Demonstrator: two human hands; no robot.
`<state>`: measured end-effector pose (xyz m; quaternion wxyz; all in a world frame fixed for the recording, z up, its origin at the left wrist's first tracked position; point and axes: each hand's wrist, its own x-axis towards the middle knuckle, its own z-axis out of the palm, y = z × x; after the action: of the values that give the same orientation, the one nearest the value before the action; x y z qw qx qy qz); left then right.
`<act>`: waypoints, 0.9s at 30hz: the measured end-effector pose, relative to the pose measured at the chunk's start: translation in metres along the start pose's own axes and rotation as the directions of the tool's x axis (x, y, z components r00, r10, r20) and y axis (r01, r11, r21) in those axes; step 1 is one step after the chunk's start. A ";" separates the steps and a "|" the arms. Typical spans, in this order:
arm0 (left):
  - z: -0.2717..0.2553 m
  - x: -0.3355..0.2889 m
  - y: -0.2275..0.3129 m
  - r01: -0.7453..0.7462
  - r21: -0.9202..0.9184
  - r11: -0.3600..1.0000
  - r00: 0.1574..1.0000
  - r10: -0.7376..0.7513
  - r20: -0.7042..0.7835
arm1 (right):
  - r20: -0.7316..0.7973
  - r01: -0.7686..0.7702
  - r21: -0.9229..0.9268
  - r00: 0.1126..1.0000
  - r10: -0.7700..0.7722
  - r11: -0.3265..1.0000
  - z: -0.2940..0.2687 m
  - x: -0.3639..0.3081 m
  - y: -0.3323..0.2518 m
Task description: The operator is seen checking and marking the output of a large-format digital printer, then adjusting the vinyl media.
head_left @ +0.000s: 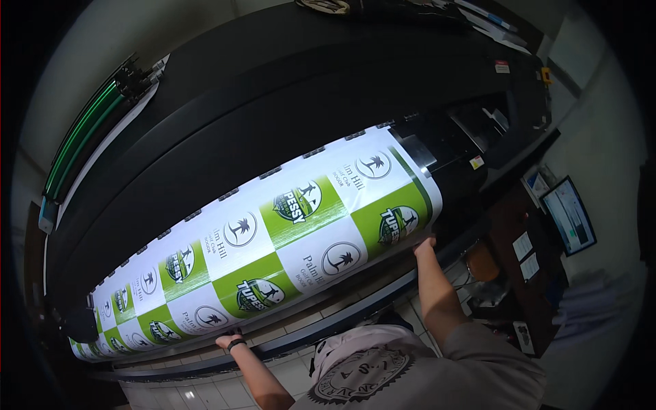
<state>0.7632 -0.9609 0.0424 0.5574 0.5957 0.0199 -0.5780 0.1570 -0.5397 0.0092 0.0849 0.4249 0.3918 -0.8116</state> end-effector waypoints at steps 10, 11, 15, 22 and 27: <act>-0.023 0.059 -0.042 0.032 0.082 0.996 0.999 -0.034 0.026 | -0.158 0.124 -0.138 0.977 -0.146 0.983 0.008 -0.008 0.000; -0.020 0.053 -0.042 0.089 0.047 0.995 0.994 -0.092 0.057 | -0.150 0.129 -0.307 0.972 -0.182 0.943 0.008 -0.002 0.001; -0.004 0.027 -0.039 0.023 0.158 0.987 0.997 -0.035 0.073 | -0.052 0.112 -0.885 0.941 -0.335 0.452 0.000 0.024 0.003; -0.017 0.021 -0.040 -0.020 0.057 0.998 0.972 0.032 -0.232 | 0.626 0.406 -0.390 0.775 0.085 -0.827 -0.014 0.068 -0.005; -0.009 0.001 -0.019 -0.128 0.045 0.991 0.825 0.131 -0.550 | 0.635 0.362 -0.434 0.772 0.005 -0.825 -0.028 0.105 -0.026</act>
<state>0.7568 -0.9477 0.0269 0.5640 0.7387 0.1374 -0.3426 0.0963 -0.4821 -0.0649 0.1848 -0.1671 0.9668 0.0562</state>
